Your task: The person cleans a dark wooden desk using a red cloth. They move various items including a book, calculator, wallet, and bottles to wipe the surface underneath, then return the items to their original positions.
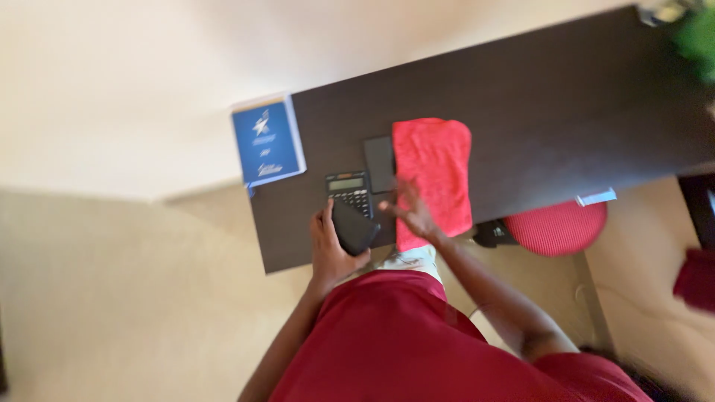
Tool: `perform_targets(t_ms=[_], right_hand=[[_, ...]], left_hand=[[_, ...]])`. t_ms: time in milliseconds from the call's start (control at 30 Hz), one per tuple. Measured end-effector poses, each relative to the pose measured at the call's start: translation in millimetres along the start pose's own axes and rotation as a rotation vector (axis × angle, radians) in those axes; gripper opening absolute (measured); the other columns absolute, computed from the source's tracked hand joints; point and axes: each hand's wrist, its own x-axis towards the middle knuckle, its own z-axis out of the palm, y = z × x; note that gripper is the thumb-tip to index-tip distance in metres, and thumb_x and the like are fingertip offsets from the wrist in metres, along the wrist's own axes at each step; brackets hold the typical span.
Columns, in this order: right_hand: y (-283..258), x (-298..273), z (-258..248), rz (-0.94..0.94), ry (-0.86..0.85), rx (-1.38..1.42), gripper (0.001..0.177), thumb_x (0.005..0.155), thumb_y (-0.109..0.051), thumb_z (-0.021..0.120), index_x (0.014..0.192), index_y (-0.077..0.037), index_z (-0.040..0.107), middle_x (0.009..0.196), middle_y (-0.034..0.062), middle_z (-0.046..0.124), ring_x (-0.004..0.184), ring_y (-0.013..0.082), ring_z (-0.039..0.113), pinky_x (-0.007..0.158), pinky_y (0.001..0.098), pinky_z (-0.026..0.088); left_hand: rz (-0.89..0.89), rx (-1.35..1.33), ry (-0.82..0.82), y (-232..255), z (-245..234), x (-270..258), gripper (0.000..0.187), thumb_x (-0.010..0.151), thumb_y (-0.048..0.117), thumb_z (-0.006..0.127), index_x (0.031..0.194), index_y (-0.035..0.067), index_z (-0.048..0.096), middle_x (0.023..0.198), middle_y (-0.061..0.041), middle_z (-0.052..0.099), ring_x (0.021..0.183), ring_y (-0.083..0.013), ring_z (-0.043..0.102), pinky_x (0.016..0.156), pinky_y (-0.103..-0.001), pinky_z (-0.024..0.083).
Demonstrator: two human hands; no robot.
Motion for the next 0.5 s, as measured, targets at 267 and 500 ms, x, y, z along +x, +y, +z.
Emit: perform_targets(t_ms=[267, 500], right_hand=[[-27.4, -59.6, 0.7, 0.151, -0.011, 0.495, 0.050, 0.084, -0.014, 0.080, 0.127, 0.002, 0.063, 0.107, 0.0082, 0.074, 0.100, 0.0170, 0.067, 0.085, 0.0302, 0.055], [-25.9, -69.9, -79.0, 0.036, 0.308, 0.678, 0.048, 0.081, -0.018, 0.081, 0.122, 0.000, 0.064, 0.108, 0.0068, 0.074, 0.099, 0.0130, 0.069, 0.090, 0.0305, 0.056]], left_hand=[[0.397, 0.024, -0.449, 32.9, 24.8, 35.3, 0.129, 0.057, 0.032, 0.092, 0.164, 0.011, 0.023, 0.141, -0.024, 0.043, 0.131, -0.0433, 0.046, 0.110, -0.053, 0.043], [-0.209, -0.927, -0.684, 65.3, 105.3, 65.1, 0.103, 0.081, 0.033, 0.085, 0.156, 0.011, 0.018, 0.142, -0.012, 0.049, 0.126, -0.0244, 0.059, 0.103, -0.043, 0.054]])
